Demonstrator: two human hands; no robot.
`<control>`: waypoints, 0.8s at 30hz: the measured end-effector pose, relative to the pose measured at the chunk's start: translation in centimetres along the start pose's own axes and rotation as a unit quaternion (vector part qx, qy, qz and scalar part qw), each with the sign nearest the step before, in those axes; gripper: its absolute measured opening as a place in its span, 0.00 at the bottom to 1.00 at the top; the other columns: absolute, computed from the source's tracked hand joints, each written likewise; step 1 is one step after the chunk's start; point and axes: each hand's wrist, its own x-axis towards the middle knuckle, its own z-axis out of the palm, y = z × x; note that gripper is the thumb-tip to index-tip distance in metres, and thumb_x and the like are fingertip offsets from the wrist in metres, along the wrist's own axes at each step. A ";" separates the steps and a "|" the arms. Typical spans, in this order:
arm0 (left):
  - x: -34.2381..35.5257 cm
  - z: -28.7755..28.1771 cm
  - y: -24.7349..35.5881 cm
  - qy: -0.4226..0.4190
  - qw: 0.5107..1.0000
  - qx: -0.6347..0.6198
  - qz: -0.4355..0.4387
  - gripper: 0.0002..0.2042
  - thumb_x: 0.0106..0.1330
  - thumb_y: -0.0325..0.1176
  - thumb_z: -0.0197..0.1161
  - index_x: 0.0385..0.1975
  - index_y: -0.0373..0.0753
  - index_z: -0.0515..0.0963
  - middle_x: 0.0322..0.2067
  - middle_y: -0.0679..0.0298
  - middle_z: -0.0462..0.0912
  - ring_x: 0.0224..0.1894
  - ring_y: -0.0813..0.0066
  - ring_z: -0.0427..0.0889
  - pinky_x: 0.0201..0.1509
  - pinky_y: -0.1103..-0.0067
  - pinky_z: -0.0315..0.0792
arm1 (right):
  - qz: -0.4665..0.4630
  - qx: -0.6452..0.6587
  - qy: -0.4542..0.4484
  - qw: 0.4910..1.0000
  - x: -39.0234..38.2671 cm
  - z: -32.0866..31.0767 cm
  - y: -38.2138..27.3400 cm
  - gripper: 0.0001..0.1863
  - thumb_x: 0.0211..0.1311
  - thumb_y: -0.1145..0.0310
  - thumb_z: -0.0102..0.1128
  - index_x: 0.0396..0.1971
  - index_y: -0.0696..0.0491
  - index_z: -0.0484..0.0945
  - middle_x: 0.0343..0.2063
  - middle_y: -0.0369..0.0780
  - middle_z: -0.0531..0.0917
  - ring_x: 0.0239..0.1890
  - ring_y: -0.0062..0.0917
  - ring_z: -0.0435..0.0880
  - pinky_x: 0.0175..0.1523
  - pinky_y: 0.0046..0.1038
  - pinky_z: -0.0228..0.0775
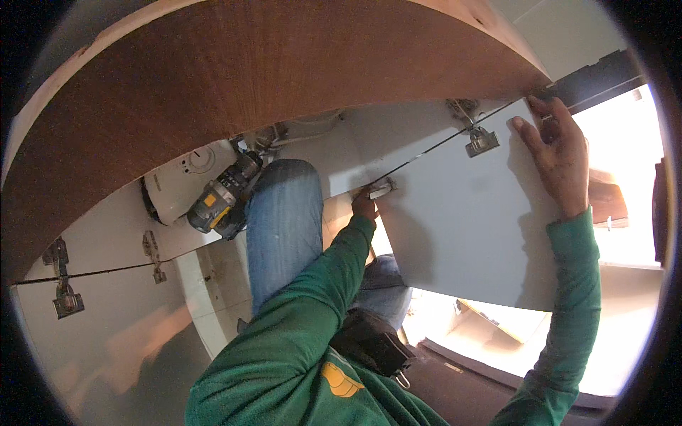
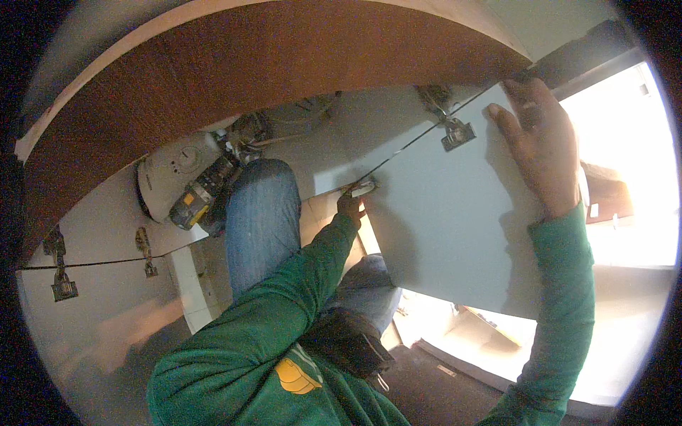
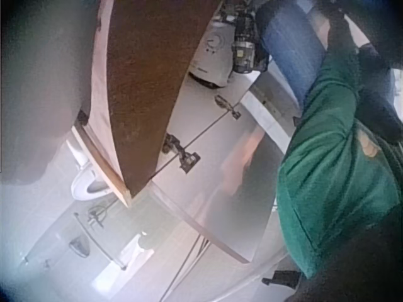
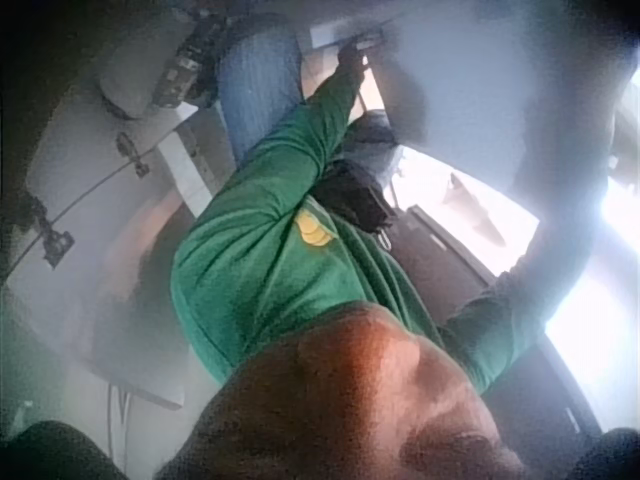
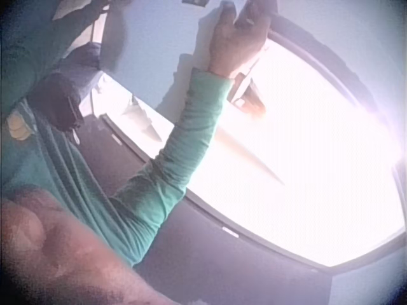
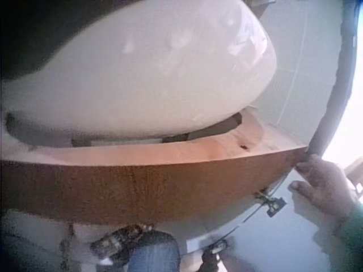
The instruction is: The person installs metal hinges on a white cabinet door using a cordless drill and screws. They position the door, drill screws into the hinges, and adjust the alignment under a bathroom vanity.
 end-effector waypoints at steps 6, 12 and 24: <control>-0.6 -0.2 0.7 -0.044 0.995 -0.083 -0.023 0.20 0.71 0.38 0.64 0.63 0.55 0.75 0.49 0.67 0.79 0.48 0.71 0.77 0.42 0.70 0.79 | -0.013 -0.004 -0.006 1.000 0.1 -0.1 -0.6 0.23 0.61 0.64 0.72 0.53 0.60 0.79 0.49 0.49 0.88 0.52 0.37 0.88 0.57 0.34 0.76; 0.2 -1.6 0.0 0.056 0.996 0.069 0.024 0.19 0.69 0.44 0.65 0.58 0.48 0.78 0.48 0.64 0.80 0.47 0.67 0.79 0.47 0.64 0.79 | -0.025 0.023 0.009 0.999 -0.1 0.3 0.7 0.23 0.61 0.68 0.69 0.55 0.60 0.79 0.50 0.48 0.88 0.53 0.35 0.87 0.58 0.33 0.75; -17.6 8.0 14.6 0.078 0.836 0.133 0.526 0.14 0.70 0.40 0.64 0.43 0.35 0.77 0.37 0.61 0.80 0.42 0.69 0.78 0.53 0.70 0.72 | -0.007 0.033 -0.008 0.999 -0.8 1.6 0.1 0.24 0.68 0.59 0.65 0.62 0.51 0.78 0.33 0.42 0.85 0.32 0.23 0.83 0.37 0.27 0.75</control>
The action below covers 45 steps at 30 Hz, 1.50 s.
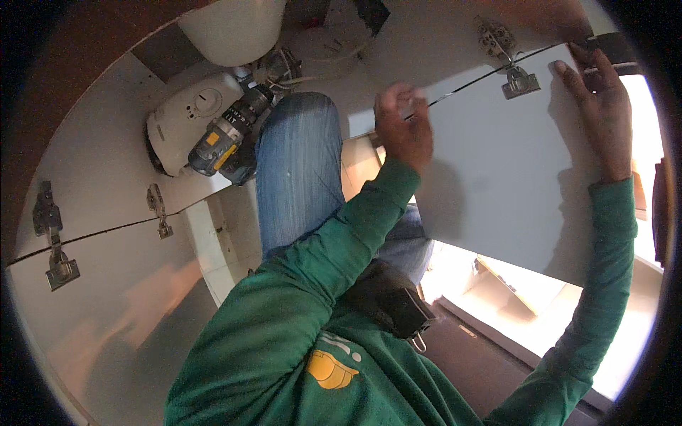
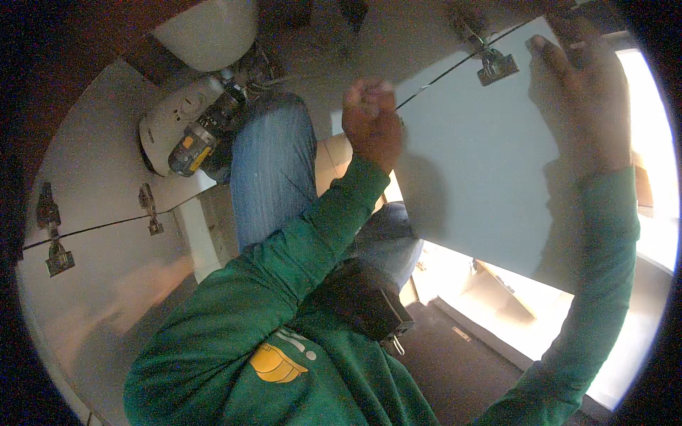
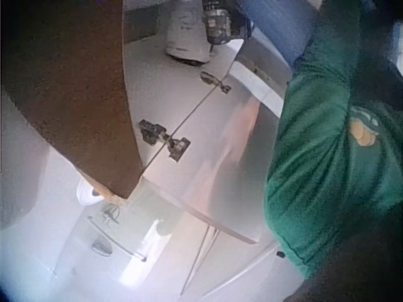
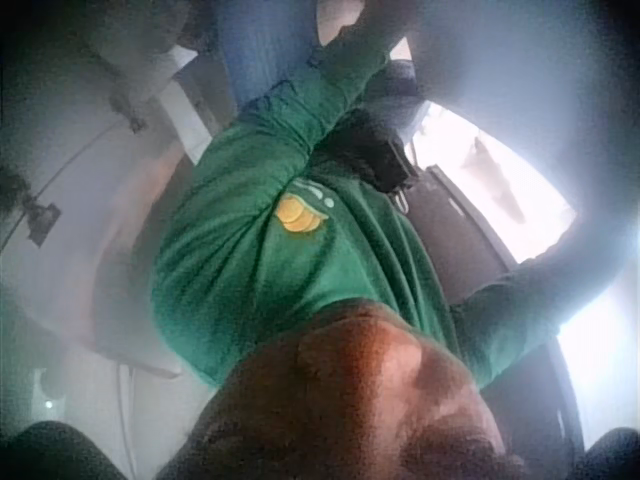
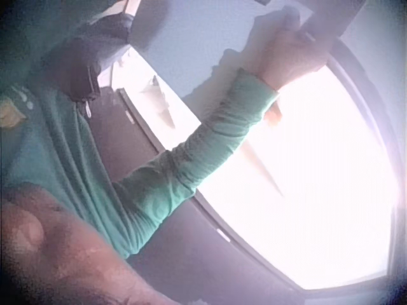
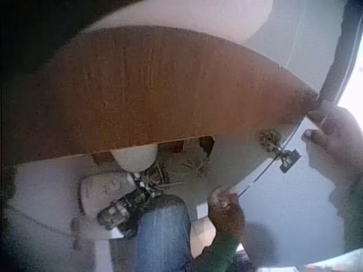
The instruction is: The person installs metal hinges on a white cabinet door using a cordless drill and screws. They position the door, drill screws into the hinges, and adjust the alignment under a bathroom vanity.
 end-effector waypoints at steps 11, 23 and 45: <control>2.1 -12.3 11.9 -0.163 0.930 0.090 0.318 0.14 0.63 0.27 0.66 0.47 0.31 0.76 0.47 0.54 0.75 0.50 0.67 0.75 0.58 0.70 0.72 | -0.116 -0.175 -0.046 0.977 1.0 -1.2 6.1 0.27 0.69 0.54 0.66 0.64 0.46 0.77 0.46 0.43 0.87 0.41 0.25 0.88 0.48 0.24 0.80; -1.0 -23.7 11.2 -0.078 0.966 0.137 0.204 0.15 0.66 0.38 0.68 0.43 0.33 0.76 0.45 0.56 0.76 0.44 0.68 0.75 0.50 0.73 0.70 | 0.100 -0.086 -0.100 0.986 1.3 -0.1 8.1 0.22 0.71 0.56 0.64 0.59 0.51 0.79 0.35 0.40 0.83 0.32 0.26 0.81 0.43 0.31 0.78; 11.3 8.3 5.3 -0.334 0.902 -0.258 -0.094 0.18 0.63 0.30 0.70 0.52 0.34 0.83 0.43 0.64 0.88 0.39 0.74 0.83 0.39 0.77 0.75 | 0.003 -0.092 -0.033 0.995 0.4 -0.9 2.8 0.23 0.68 0.57 0.68 0.59 0.51 0.80 0.36 0.41 0.86 0.33 0.24 0.84 0.43 0.28 0.79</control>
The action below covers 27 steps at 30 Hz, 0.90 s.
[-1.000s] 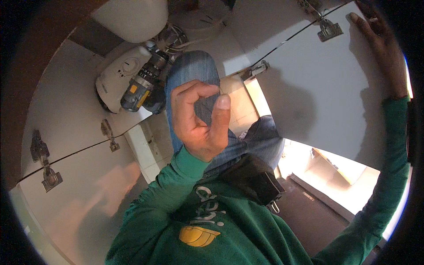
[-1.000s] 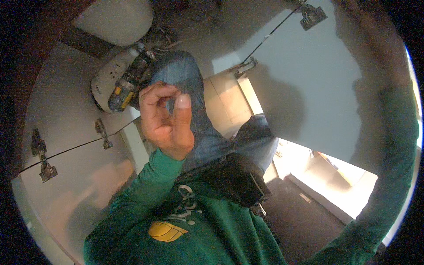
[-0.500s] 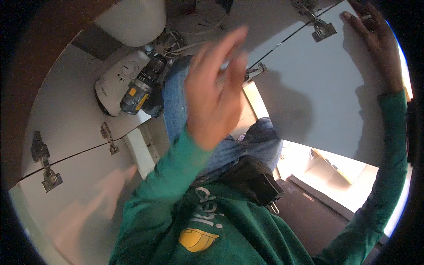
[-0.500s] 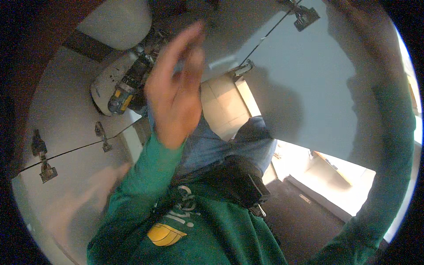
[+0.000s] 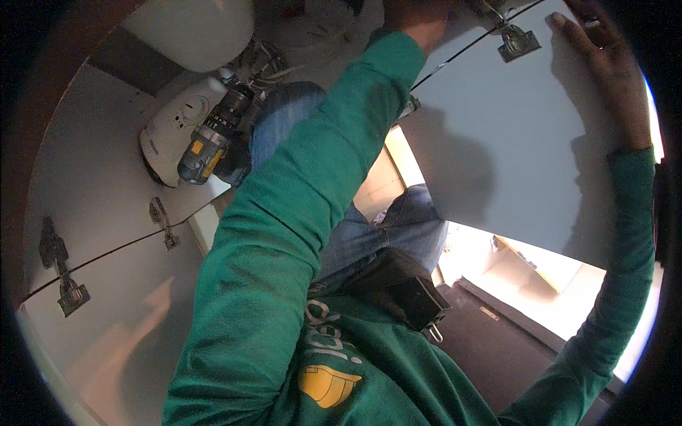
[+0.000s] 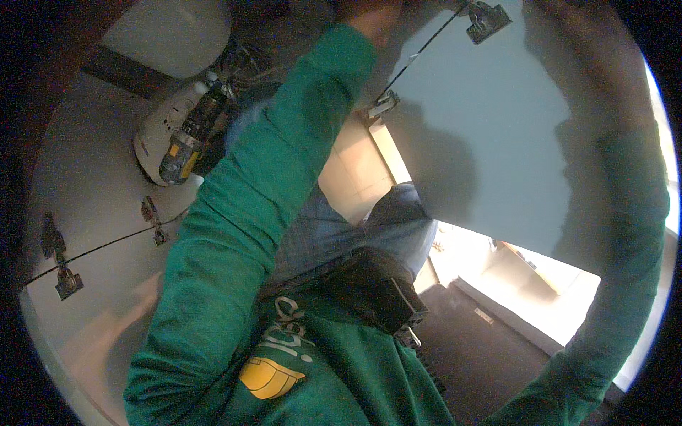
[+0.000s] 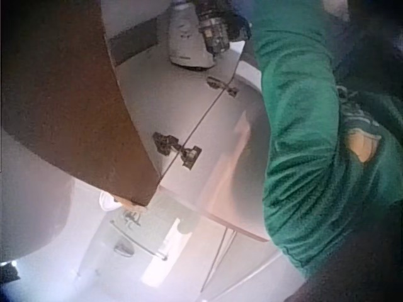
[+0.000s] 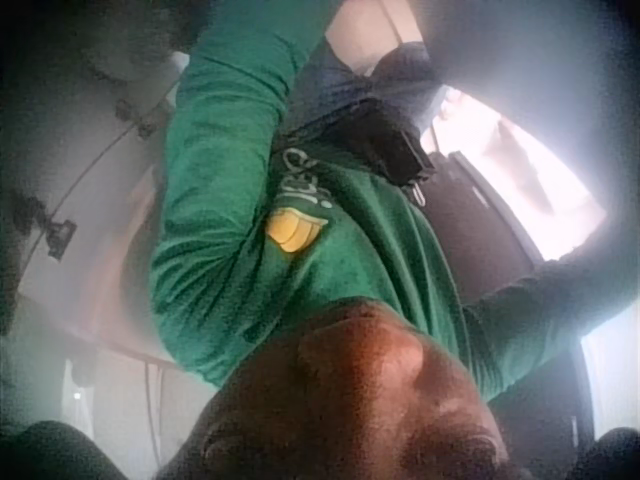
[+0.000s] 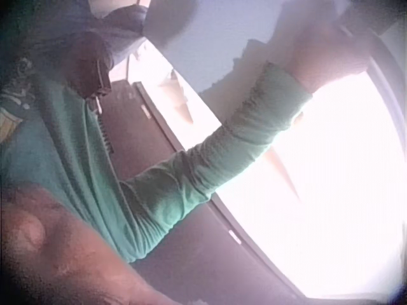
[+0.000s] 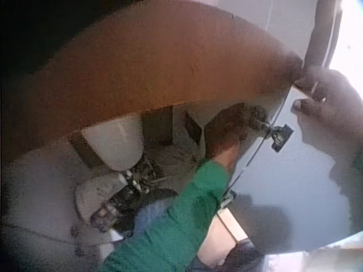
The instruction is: The person installs metal hinges on a white cabinet door using a cordless drill and screws. They position the door, drill screws into the hinges, and adjust the alignment under a bathroom vanity.
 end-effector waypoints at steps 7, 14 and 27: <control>0.3 0.3 -0.9 -0.029 0.995 -0.092 0.009 0.16 0.62 0.25 0.67 0.51 0.34 0.84 0.40 0.64 0.88 0.40 0.73 0.84 0.41 0.78 0.76 | 0.007 0.000 -0.004 1.000 -0.4 -0.1 0.0 0.24 0.68 0.56 0.68 0.59 0.51 0.80 0.36 0.41 0.86 0.34 0.24 0.85 0.43 0.28 0.79; -1.6 0.6 -0.1 0.084 0.987 0.091 0.107 0.17 0.65 0.26 0.66 0.54 0.31 0.80 0.48 0.60 0.86 0.43 0.72 0.83 0.49 0.74 0.79 | 0.006 0.002 -0.002 1.000 -0.2 -0.2 -0.3 0.24 0.68 0.56 0.69 0.59 0.51 0.80 0.37 0.42 0.86 0.34 0.24 0.85 0.43 0.28 0.79; -3.2 2.3 -6.9 0.149 0.865 0.314 0.362 0.09 0.65 0.24 0.65 0.43 0.32 0.85 0.40 0.52 0.88 0.42 0.60 0.87 0.50 0.69 0.80 | 0.023 -0.008 0.001 1.000 -1.0 -1.2 -1.1 0.25 0.67 0.56 0.70 0.59 0.51 0.80 0.37 0.42 0.87 0.35 0.24 0.86 0.43 0.27 0.79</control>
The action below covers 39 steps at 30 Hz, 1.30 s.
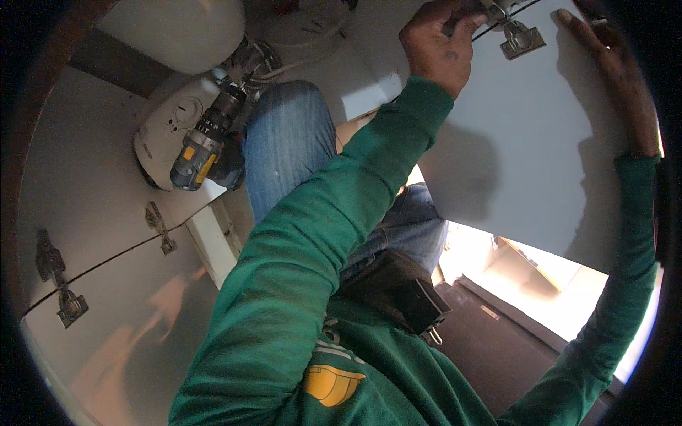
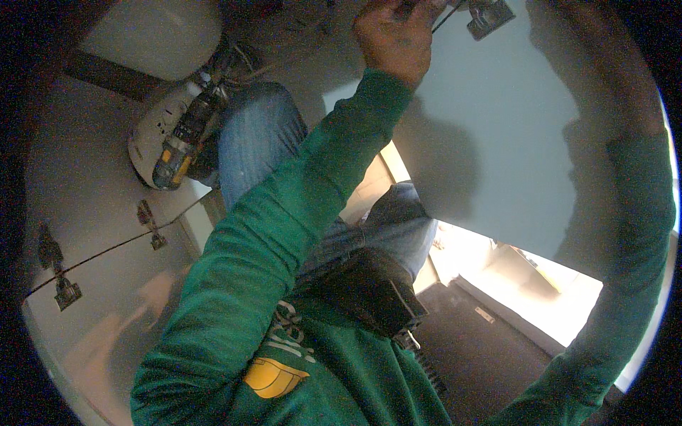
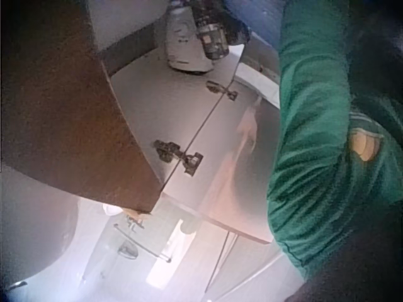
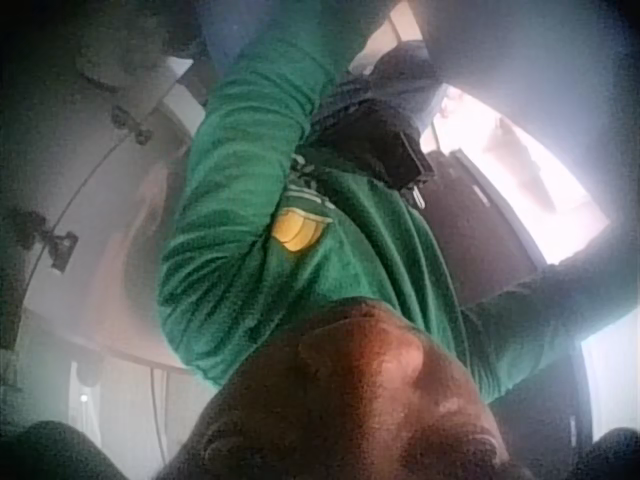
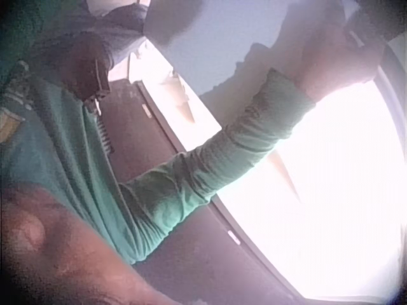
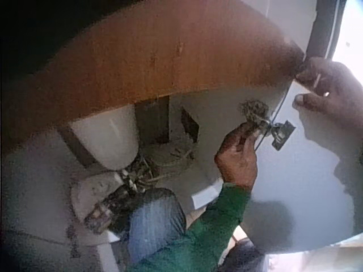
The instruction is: The person installs metal hinges on a white cabinet door using a cordless drill and screws. They position the door, drill screws into the hinges, and adjust the alignment under a bathroom vanity.
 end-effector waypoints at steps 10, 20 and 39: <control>1.9 -1.7 2.1 -0.006 0.998 -0.019 -0.061 0.09 0.67 0.27 0.60 0.41 0.37 0.86 0.38 0.51 0.88 0.40 0.52 0.87 0.47 0.65 0.80 | -0.004 0.022 -0.001 1.000 0.6 1.3 0.4 0.25 0.66 0.56 0.70 0.59 0.51 0.80 0.38 0.43 0.88 0.36 0.24 0.87 0.43 0.27 0.79; 2.1 -1.1 0.6 -0.009 1.000 0.022 -0.006 0.06 0.67 0.31 0.64 0.38 0.39 0.85 0.35 0.53 0.87 0.40 0.56 0.86 0.46 0.65 0.79 | 0.001 0.019 0.005 1.000 1.0 0.9 0.1 0.26 0.65 0.56 0.71 0.59 0.51 0.80 0.38 0.43 0.88 0.36 0.23 0.88 0.43 0.26 0.79; 1.4 -0.4 4.1 0.042 0.991 0.009 -0.129 0.10 0.61 0.25 0.63 0.39 0.42 0.87 0.37 0.58 0.88 0.40 0.56 0.87 0.49 0.66 0.79 | -0.011 0.043 0.020 0.999 1.4 0.9 -0.9 0.26 0.64 0.57 0.73 0.57 0.56 0.79 0.46 0.45 0.88 0.46 0.28 0.89 0.51 0.29 0.80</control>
